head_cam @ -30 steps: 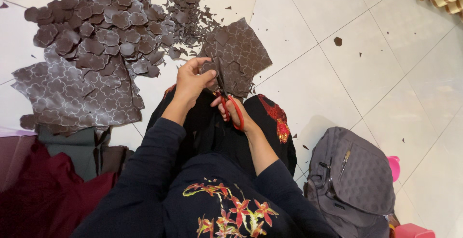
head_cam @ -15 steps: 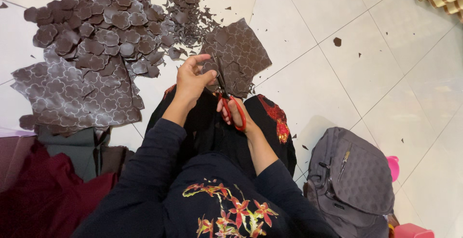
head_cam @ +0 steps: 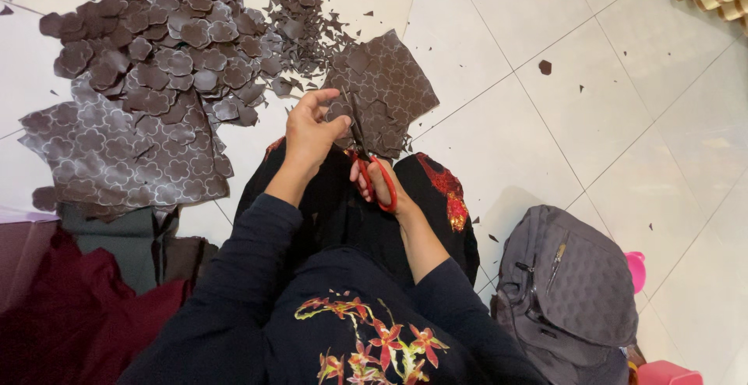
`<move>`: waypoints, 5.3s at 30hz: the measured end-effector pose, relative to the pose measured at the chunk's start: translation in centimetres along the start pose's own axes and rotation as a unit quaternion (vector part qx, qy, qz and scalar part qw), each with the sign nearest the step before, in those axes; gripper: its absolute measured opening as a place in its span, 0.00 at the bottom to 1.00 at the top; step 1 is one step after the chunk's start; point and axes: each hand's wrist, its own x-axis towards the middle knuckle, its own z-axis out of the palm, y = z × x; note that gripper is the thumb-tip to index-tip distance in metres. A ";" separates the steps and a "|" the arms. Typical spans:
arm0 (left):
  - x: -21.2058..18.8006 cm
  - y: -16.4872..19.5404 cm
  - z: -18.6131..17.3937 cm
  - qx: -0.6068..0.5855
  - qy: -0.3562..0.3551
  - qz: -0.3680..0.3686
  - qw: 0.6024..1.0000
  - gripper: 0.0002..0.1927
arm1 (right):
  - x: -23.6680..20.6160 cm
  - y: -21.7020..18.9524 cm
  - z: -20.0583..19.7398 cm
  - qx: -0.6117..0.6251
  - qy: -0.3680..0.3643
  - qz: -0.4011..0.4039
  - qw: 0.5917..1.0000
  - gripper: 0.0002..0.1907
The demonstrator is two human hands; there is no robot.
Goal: The person sits on the floor and uses red-handled scissors to cut flower-shaped pieces from a brown patterned sheet. The cut shapes are placed in a growing pile to the left, while trimmings scatter nearby.
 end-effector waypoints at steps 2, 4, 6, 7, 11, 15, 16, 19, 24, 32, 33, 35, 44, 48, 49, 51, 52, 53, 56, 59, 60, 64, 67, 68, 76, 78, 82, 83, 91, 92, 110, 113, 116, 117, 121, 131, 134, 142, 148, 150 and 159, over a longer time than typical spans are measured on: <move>-0.1 -0.3 0.5 -0.027 0.006 0.003 1.000 0.26 | -0.1 0.0 0.0 -0.008 0.016 -0.004 1.000 0.48; -0.4 -0.5 1.0 -0.063 0.013 0.004 0.998 0.25 | -0.2 0.0 0.0 -0.010 0.024 -0.009 1.000 0.48; -0.5 -0.6 1.4 -0.066 0.024 0.010 0.998 0.24 | -0.2 0.0 0.0 -0.004 0.025 -0.015 1.000 0.47; -0.6 -0.7 1.5 -0.067 0.030 0.012 0.997 0.24 | -0.2 0.0 0.0 -0.004 0.029 -0.011 1.000 0.47; -0.7 -0.7 1.8 -0.087 0.037 0.005 0.995 0.23 | -0.2 0.0 0.1 0.001 0.035 -0.002 0.999 0.47; -0.6 -0.7 1.8 -0.107 0.030 0.000 0.994 0.22 | -0.2 0.0 0.0 0.002 0.025 -0.009 1.000 0.46; -0.5 -0.7 1.7 -0.109 0.027 -0.003 0.994 0.22 | -0.3 -0.1 0.0 0.002 0.024 -0.006 1.000 0.46; -0.3 -0.7 1.3 -0.110 0.022 0.004 0.994 0.20 | -0.3 -0.3 -0.2 0.000 0.018 0.003 1.000 0.46; -0.2 -0.4 0.2 -0.110 0.003 0.021 0.994 0.19 | -0.4 -0.3 -0.4 -0.007 0.009 0.010 1.000 0.46; 0.0 0.4 -0.5 -0.066 0.015 -0.021 0.997 0.20 | 0.1 0.0 -0.2 0.042 0.008 0.016 0.999 0.50; 0.0 0.4 -0.5 -0.070 0.011 -0.028 0.997 0.20 | 0.1 -0.1 -0.1 0.079 -0.011 0.021 0.997 0.51; -0.1 0.4 -0.5 -0.079 0.003 -0.037 0.996 0.21 | 0.2 -0.2 0.1 0.043 -0.023 0.014 0.999 0.52; 0.0 -0.3 0.1 -0.079 -0.020 -0.019 0.996 0.23 | 0.0 0.0 0.1 0.020 -0.042 -0.004 0.999 0.52; 0.0 -0.3 0.0 -0.062 -0.022 -0.030 0.997 0.23 | 0.0 0.1 0.0 0.019 -0.037 -0.006 0.999 0.52; 0.0 -0.2 0.0 -0.057 -0.020 -0.034 0.998 0.22 | 0.0 0.1 -0.1 0.014 -0.035 -0.010 0.999 0.52; 0.1 -0.1 -0.1 -0.058 -0.026 -0.034 0.997 0.23 | 0.0 0.0 -0.1 0.004 -0.030 -0.017 0.999 0.53; 0.1 0.0 -0.1 -0.059 -0.029 -0.034 0.997 0.23 | 0.0 0.0 -0.1 0.008 -0.030 -0.017 0.999 0.53; 0.2 0.0 -0.1 -0.060 -0.028 -0.038 0.997 0.23 | 0.0 0.0 -0.1 0.011 -0.029 -0.016 0.999 0.53; 0.3 0.1 -0.2 -0.059 -0.029 -0.045 0.997 0.23 | -0.1 0.0 -0.1 0.023 -0.027 -0.010 0.999 0.53; 0.3 0.1 -0.4 -0.056 -0.034 -0.041 0.997 0.22 | -0.2 0.0 -0.2 0.024 -0.031 -0.006 0.999 0.52; 0.3 0.1 -0.4 -0.058 -0.037 -0.039 0.997 0.22 | -0.2 0.0 -0.3 0.023 -0.033 -0.005 0.999 0.52; 0.4 0.1 -0.5 -0.066 -0.034 -0.037 0.997 0.21 | -0.3 0.1 -0.6 0.014 -0.026 0.003 1.000 0.50; 0.4 0.2 -0.7 -0.062 -0.029 -0.037 0.997 0.21 | -0.3 0.2 -0.7 0.012 -0.029 0.010 0.999 0.49; 0.5 0.2 -0.7 -0.061 -0.029 -0.038 0.997 0.21 | -0.3 0.2 -0.7 0.013 -0.027 0.015 0.999 0.49; 0.5 0.4 -0.8 -0.063 -0.026 -0.041 0.997 0.20 | -0.4 0.0 -0.6 0.012 -0.020 0.002 1.000 0.45; 0.4 0.3 -0.7 -0.067 -0.023 -0.037 0.997 0.20 | -0.5 -0.1 -0.5 0.009 -0.017 -0.001 1.000 0.45; 0.3 0.1 -0.4 -0.081 -0.016 -0.020 0.996 0.20 | -0.5 -0.2 -0.3 0.005 -0.012 -0.008 1.000 0.44; 0.2 0.0 -0.3 -0.088 -0.016 -0.021 0.996 0.20 | -0.5 -0.2 -0.3 0.006 -0.010 -0.007 1.000 0.44; 0.2 0.2 -0.3 -0.089 -0.013 -0.021 0.996 0.20 | -0.5 -0.3 -0.3 0.022 -0.010 0.017 1.000 0.44; 0.2 0.2 -0.3 -0.081 -0.009 -0.024 0.996 0.20 | -0.5 -0.2 -0.3 0.025 -0.012 0.017 0.999 0.45; 0.5 0.4 -0.7 -0.078 0.018 -0.045 0.996 0.13 | 0.2 -0.7 0.5 0.033 0.004 0.012 0.999 0.42; 0.6 0.7 -0.8 -0.098 0.011 -0.073 0.992 0.13 | 0.3 -0.8 0.5 0.036 0.015 0.012 0.999 0.40; 0.5 0.7 -0.8 -0.075 0.009 -0.062 0.995 0.12 | 0.3 -0.7 0.4 0.019 0.016 0.023 0.999 0.41; 0.5 0.6 -0.8 -0.061 0.008 -0.050 0.997 0.13 | 0.3 -0.6 0.4 0.008 0.015 0.025 1.000 0.41; 0.5 0.5 -0.6 -0.038 -0.006 -0.020 0.999 0.19 | 0.1 -0.4 0.4 -0.030 -0.009 -0.025 0.999 0.46; 0.4 0.8 -0.6 -0.042 -0.035 -0.043 0.998 0.17 | 0.0 -0.6 0.2 0.000 0.005 -0.008 1.000 0.47; 0.5 0.8 -0.7 -0.028 -0.027 -0.042 0.998 0.17 | -0.1 -0.6 0.1 0.000 0.007 -0.012 1.000 0.46; 0.7 0.6 -0.7 -0.046 0.005 -0.033 0.998 0.14 | -0.1 -0.2 -0.3 -0.010 0.027 -0.004 1.000 0.47; 0.7 0.9 -1.2 -0.063 -0.017 -0.087 0.994 0.14 | 0.2 -0.7 0.4 0.042 0.016 0.013 0.999 0.48; 0.5 0.8 -1.2 -0.034 -0.015 -0.065 0.997 0.17 | 0.3 -1.0 0.6 0.034 0.008 0.016 0.999 0.47; 0.4 0.7 -1.3 -0.036 -0.032 -0.044 0.998 0.22 | 0.0 -1.4 0.7 0.000 0.000 -0.003 1.000 0.48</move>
